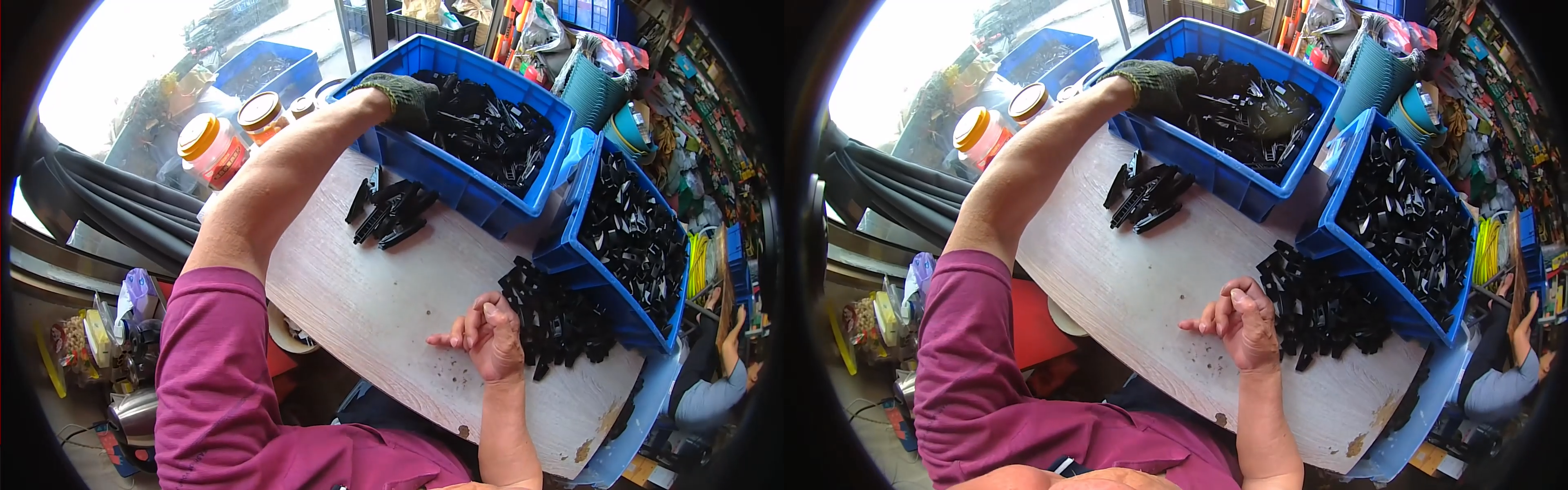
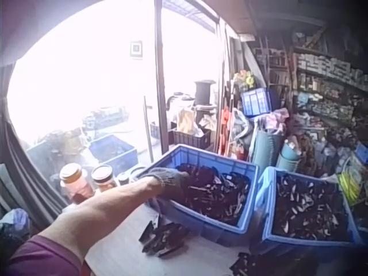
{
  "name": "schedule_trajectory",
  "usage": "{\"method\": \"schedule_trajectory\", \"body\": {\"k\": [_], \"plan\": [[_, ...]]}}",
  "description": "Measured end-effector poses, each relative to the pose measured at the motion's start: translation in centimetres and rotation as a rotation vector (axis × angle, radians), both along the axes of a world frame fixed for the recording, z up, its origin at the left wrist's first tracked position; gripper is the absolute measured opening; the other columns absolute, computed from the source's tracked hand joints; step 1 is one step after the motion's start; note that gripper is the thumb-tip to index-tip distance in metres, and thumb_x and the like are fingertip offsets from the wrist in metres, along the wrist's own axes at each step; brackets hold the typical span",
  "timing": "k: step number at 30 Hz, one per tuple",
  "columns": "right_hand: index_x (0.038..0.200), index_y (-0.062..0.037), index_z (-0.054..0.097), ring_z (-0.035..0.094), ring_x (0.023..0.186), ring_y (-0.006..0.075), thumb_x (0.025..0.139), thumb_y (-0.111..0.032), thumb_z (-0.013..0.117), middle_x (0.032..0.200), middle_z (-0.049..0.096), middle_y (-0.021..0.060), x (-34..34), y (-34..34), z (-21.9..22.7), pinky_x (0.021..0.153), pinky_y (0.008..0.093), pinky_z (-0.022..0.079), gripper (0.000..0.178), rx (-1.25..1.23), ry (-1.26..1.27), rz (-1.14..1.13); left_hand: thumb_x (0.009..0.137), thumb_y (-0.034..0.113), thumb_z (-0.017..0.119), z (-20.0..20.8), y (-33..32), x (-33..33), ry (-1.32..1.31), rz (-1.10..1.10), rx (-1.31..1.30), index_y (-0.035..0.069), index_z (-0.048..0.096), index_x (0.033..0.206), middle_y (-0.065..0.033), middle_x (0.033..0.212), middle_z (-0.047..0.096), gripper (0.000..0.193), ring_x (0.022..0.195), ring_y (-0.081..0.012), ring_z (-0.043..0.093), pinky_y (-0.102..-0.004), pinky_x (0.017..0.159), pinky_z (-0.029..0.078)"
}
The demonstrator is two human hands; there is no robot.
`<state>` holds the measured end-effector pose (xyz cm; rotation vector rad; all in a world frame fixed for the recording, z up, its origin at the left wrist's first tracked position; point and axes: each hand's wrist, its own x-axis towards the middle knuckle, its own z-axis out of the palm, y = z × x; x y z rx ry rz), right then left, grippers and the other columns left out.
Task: Sorting and assembling small black plastic components at a factory workbench.
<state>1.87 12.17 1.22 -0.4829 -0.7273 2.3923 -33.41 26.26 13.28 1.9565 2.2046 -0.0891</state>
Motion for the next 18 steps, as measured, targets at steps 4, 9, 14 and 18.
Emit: {"method": "schedule_trajectory", "body": {"k": [4,9,14,18], "plan": [[0.11,-0.0091,0.058,0.06,0.067,0.0274,0.1,-0.025,0.053,0.061,0.048,0.008,0.5,0.3,-0.3,0.083,0.0709,0.052,0.019,0.047,-0.031,0.009,0.077,0.036,0.077,2.5,0.1,2.6,0.028,0.0,-0.121,0.011,0.061,0.124,-0.0117,0.121,0.066,0.055,0.111,-0.0294,0.063,-0.0398,0.094,0.049],[0.112,-0.0096,0.059,0.06,0.067,0.0275,0.101,-0.024,0.053,0.061,0.048,0.0077,0.5,0.3,-0.7,0.082,0.0708,0.052,0.019,0.052,-0.016,0.014,0.09,0.029,0.071,6.7,-1.4,4.8,-0.025,0.068,-0.4,0.002,0.049,0.14,-0.0034,0.144,0.054,0.06,0.128,-0.0191,0.053,-0.0318,0.108,0.042],[0.11,-0.007,0.058,0.061,0.067,0.0247,0.1,-0.019,0.05,0.06,0.048,0.0056,0.2,-0.1,-0.1,0.081,0.0639,0.057,0.017,0.021,0.001,-0.006,0.081,0.033,0.075,1.9,-0.2,2.1,-0.024,-0.064,-0.056,0.008,0.063,0.119,-0.0109,0.118,0.065,0.047,0.108,-0.029,0.063,-0.039,0.093,0.05],[0.11,-0.007,0.058,0.062,0.067,0.0241,0.101,-0.019,0.05,0.06,0.048,0.0053,0.2,0.1,-0.2,0.082,0.0631,0.057,0.017,0.015,-0.014,0.003,0.076,0.036,0.078,-0.6,0.8,0.5,-0.019,-0.141,0.153,0.012,0.071,0.106,-0.0153,0.102,0.072,0.04,0.095,-0.035,0.069,-0.0433,0.084,0.054]]}}
